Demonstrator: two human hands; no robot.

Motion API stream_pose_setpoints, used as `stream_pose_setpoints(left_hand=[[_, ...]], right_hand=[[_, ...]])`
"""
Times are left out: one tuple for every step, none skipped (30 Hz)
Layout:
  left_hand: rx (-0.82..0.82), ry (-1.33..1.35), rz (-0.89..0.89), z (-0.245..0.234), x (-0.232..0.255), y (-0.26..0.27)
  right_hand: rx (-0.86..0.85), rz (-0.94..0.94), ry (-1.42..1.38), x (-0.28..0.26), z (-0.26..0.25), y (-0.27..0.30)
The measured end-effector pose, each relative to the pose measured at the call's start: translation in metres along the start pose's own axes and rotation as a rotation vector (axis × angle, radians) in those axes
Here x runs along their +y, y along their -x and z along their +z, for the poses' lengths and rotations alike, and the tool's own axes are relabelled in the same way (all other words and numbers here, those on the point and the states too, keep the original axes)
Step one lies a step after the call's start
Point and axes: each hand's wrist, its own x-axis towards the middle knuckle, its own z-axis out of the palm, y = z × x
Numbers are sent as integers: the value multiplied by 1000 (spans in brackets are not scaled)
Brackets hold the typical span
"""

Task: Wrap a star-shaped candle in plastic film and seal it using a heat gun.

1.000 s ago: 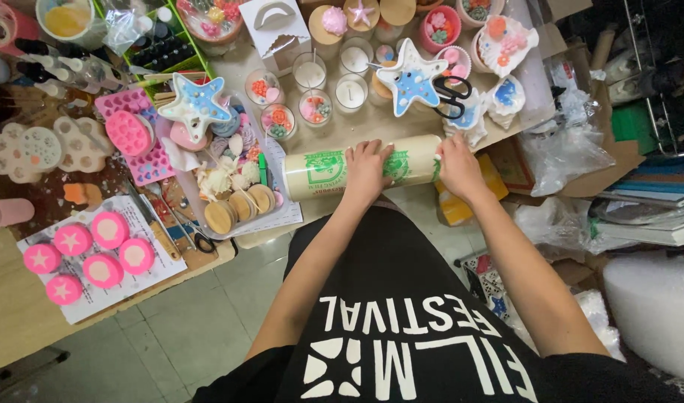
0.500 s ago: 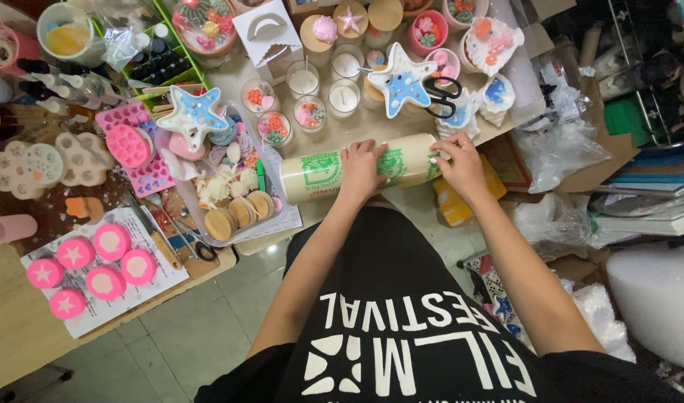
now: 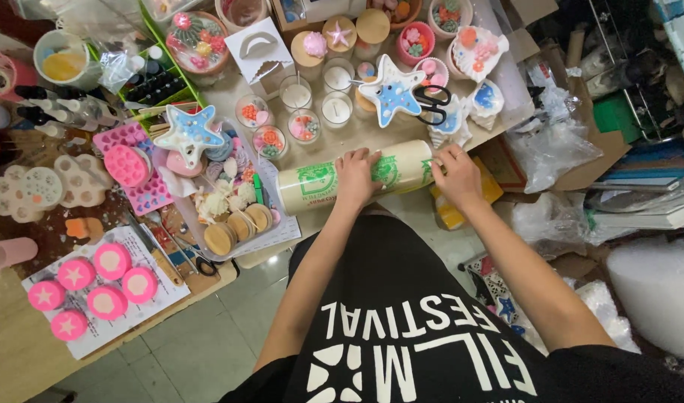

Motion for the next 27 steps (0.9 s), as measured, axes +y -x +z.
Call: stream_pose_setpoints(left_hand=[[0,0,-3,0,1,-1],[-6,-7,-2,0,1,-1],[-13,-14,-2,-1,2,-2],[-14,-16,-3,-1,2,-1],[-7,-14,1,-1,3,0],[3,-13,4,-2,3,-1],[4,-15,4,-2,3,-1],[4,-14,2,-1,4,-1],[5,-14,1,-1,4,-1],[5,-16,-2,-1,4,-1],[1,-12,-5,-1,4,-1],[-1,-8,-7,-2,5,-2],[0,-10,-9,-4,5,-1],[0,-12,-11,-5,7,-1],[-1,-14,-12,-6,8,0],[-2,-13,-14,-6,7,0],[7,-14,-2,-6,7,1],[18,-15,11,-7,6,1],[19,-15,9,-6,6,0],[-1,-19,-4,-6,6,-1],[-21,-23,-16,-6,6,-2],[-19,-21,-17,-5,4,-4],[-25,-8,-20,-4,2,-6],[-31,5,-24,-3,1,-7],[-29,8,-26,-4,1,-11],[-62,19,-49,-5,-1,-14],[-96,30,-71,-7,-2,-17]], right_hand=[[-2,-1,-1,1,-3,-7],[-49,-118,36,2,-6,-14],[-96,-234,74,2,-9,-21],[-96,-233,72,8,-5,-25],[-156,-305,133,13,-1,-28],[-214,-378,195,18,3,-33],[-213,-379,193,17,3,-37],[-309,-391,277,15,3,-41],[-406,-401,361,13,3,-45],[-406,-403,358,17,8,-46],[-403,-483,457,21,13,-46],[-397,-564,556,25,18,-48],[-396,-566,554,23,18,-49],[-373,-618,562,23,18,-49],[-350,-669,571,22,19,-49],[-352,-669,570,20,16,-50],[-380,-690,598,18,13,-50],[-406,-711,626,15,10,-52],[-407,-713,625,11,3,-55],[-453,-627,467,7,-4,-59],[-497,-540,309,3,-12,-63],[-498,-542,311,3,-13,-58],[-492,-390,117,4,-14,-54],[-484,-236,-76,5,-16,-49],[-486,-239,-74,9,-11,-45],[-444,-235,-211,12,-5,-40],[-400,-231,-347,15,1,-36]])
